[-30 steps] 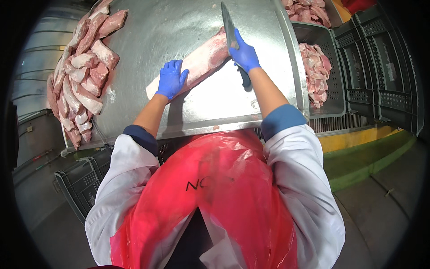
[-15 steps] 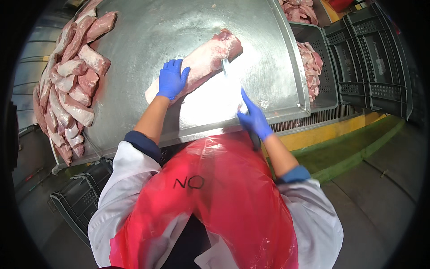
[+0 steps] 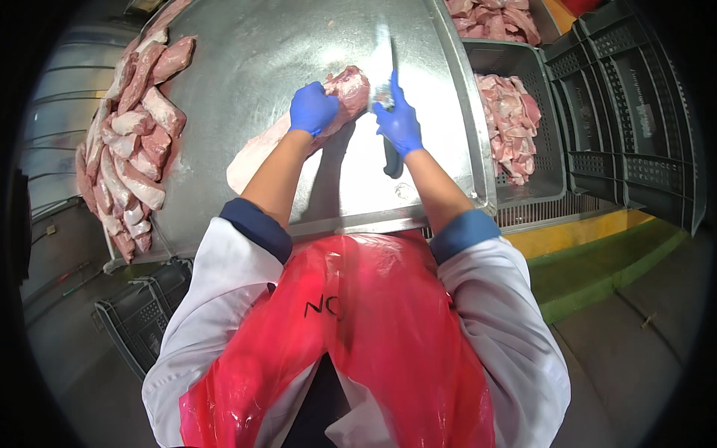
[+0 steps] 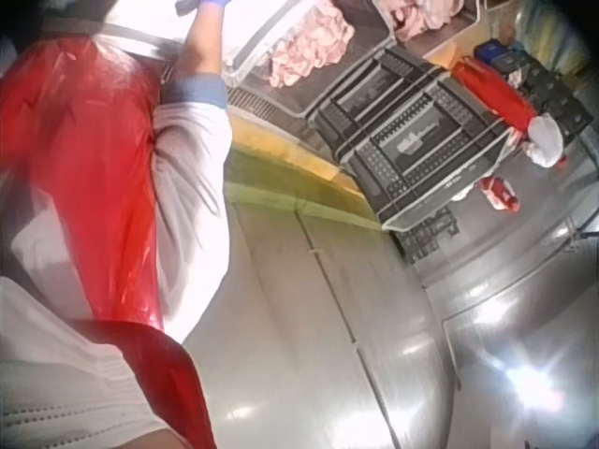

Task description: The person cuts large pieces of raw meat on a stainless steel table using a knife. They trim fat and separate portions, placing trimmed pieces into a nearby bin while stacking cut meat on the table.

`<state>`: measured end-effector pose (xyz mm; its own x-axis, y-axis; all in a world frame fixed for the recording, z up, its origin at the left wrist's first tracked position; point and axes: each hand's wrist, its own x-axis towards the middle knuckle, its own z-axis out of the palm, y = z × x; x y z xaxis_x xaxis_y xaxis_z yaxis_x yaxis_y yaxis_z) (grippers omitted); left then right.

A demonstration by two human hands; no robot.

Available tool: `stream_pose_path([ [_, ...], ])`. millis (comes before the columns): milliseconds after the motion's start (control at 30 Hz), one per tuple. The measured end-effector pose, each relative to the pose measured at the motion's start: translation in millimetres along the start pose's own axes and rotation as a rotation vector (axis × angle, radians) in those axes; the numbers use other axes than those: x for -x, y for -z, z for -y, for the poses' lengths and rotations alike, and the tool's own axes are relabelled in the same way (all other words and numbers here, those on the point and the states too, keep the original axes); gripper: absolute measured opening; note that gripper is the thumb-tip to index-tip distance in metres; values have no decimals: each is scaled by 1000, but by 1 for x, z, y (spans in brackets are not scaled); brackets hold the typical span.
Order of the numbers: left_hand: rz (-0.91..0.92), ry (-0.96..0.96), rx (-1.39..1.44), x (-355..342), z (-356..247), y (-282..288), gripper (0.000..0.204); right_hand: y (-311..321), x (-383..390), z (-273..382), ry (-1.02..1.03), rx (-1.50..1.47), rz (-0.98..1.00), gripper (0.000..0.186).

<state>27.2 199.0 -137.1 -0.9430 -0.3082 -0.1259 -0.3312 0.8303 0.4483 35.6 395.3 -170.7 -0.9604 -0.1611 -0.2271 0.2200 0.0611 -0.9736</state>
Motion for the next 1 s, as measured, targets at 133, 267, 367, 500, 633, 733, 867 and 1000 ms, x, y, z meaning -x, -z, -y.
stream_pose_path([
  [133,-80,8,64,-9,17,-13,35,-30,-20,8,-41,108,265,78],
  [267,-141,142,165,-1,25,-22,37,3,43,-3,-66,357,553,74],
  [367,-192,122,231,10,16,-11,38,4,36,-1,-20,308,600,74],
  [500,-226,60,235,10,6,3,35,-33,-36,18,-5,227,675,70],
  [633,-211,269,493,11,15,22,26,14,16,-2,20,382,851,70],
  [733,-214,305,596,12,30,26,19,20,26,-1,18,357,892,68],
  [867,-172,226,696,3,17,38,16,-44,-25,12,82,409,809,67],
  [1000,-114,286,908,6,37,63,13,-2,26,6,52,340,930,69],
])
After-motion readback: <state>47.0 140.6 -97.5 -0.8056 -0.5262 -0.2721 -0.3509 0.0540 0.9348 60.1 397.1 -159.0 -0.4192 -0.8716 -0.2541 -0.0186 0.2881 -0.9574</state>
